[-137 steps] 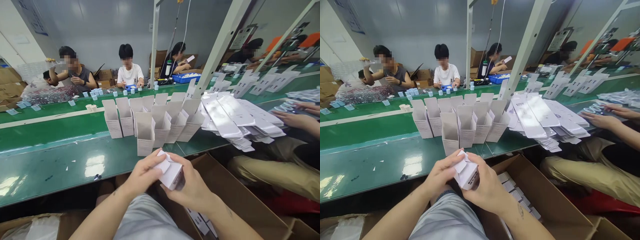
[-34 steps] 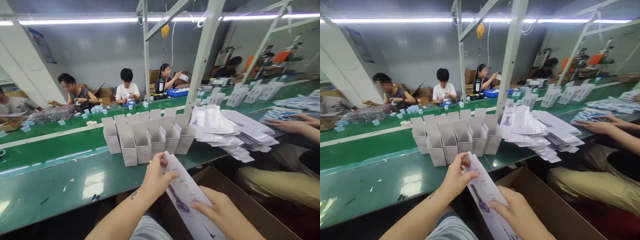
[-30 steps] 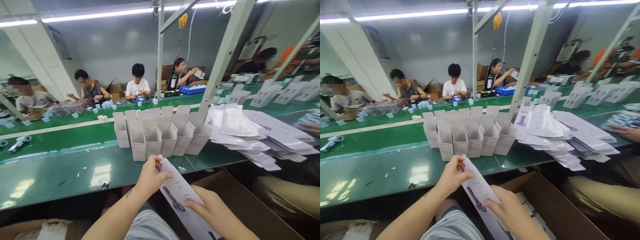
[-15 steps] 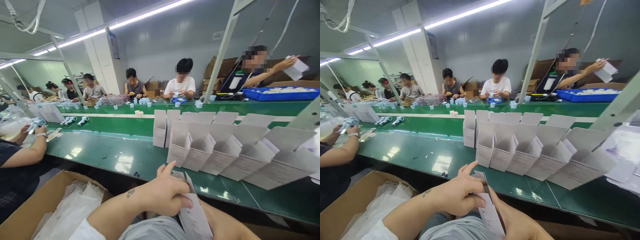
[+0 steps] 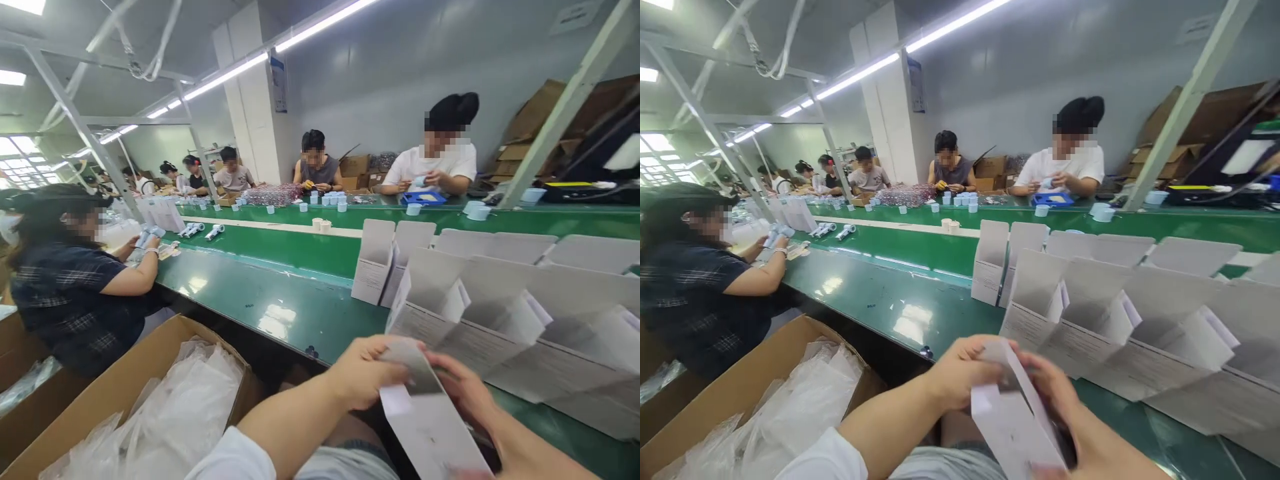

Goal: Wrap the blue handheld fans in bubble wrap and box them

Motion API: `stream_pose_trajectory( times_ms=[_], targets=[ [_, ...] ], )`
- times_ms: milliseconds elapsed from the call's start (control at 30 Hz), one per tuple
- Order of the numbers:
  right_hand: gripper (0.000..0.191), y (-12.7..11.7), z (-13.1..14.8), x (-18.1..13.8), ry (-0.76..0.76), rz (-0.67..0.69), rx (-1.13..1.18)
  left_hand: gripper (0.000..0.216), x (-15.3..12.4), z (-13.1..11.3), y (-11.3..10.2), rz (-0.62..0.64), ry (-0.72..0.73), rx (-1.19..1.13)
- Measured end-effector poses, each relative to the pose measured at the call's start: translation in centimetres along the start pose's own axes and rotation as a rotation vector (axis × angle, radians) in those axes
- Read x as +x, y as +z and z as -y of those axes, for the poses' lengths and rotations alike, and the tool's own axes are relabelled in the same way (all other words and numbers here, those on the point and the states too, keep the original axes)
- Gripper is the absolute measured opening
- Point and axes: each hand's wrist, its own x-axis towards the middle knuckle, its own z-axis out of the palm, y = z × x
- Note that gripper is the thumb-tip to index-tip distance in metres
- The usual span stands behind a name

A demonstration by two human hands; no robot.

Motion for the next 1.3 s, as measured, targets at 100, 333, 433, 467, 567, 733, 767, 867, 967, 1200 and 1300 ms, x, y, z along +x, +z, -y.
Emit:
stream_pose_trajectory(
  times_ms=[100,333,433,467,567,733,767,867,967,1200,1300],
  targets=[
    [0.088,0.7,3.1,-0.4,-0.031,-0.205,-0.25,0.041,-0.5,0.3,1.2,-0.244,0.095,-0.09],
    [0.034,0.7,6.5,0.4,-0.083,-0.391,-0.374,0.035,-1.6,-0.2,1.5,0.003,0.136,-0.069],
    [0.036,-1.1,6.6,-0.1,-0.098,-0.244,-0.268,0.04,-1.1,-0.5,1.5,0.176,0.005,-0.099],
    [0.037,-1.7,6.6,-0.3,-0.103,-0.194,-0.236,0.051,-0.9,-0.3,1.6,0.236,-0.04,-0.067],
    [0.051,-2.6,6.6,-0.8,-0.094,-0.088,-0.196,0.061,-0.2,1.1,2.6,0.229,-0.035,0.068],
    [0.089,-0.1,6.4,-2.9,0.088,-0.48,-0.422,0.026,0.0,3.5,5.1,-0.191,0.167,0.181],
    [0.091,0.6,6.4,-3.5,0.148,-0.574,-0.442,0.026,-0.2,3.4,5.4,-0.153,0.188,0.244],
    [0.089,1.8,6.6,-5.0,0.322,-0.689,-0.348,0.024,-0.5,2.1,5.6,0.216,0.22,0.451],
    [0.089,1.4,6.9,-6.2,0.345,-0.604,-0.252,0.021,-0.3,1.0,5.5,0.424,0.094,0.454],
    [0.097,0.0,7.4,-7.4,0.295,-0.443,-0.137,0.048,-0.5,3.2,6.2,0.417,-0.104,0.156],
    [0.097,-0.3,7.2,-7.6,0.286,-0.405,-0.091,0.037,-1.3,3.8,6.7,0.326,-0.057,0.181]
  ],
)
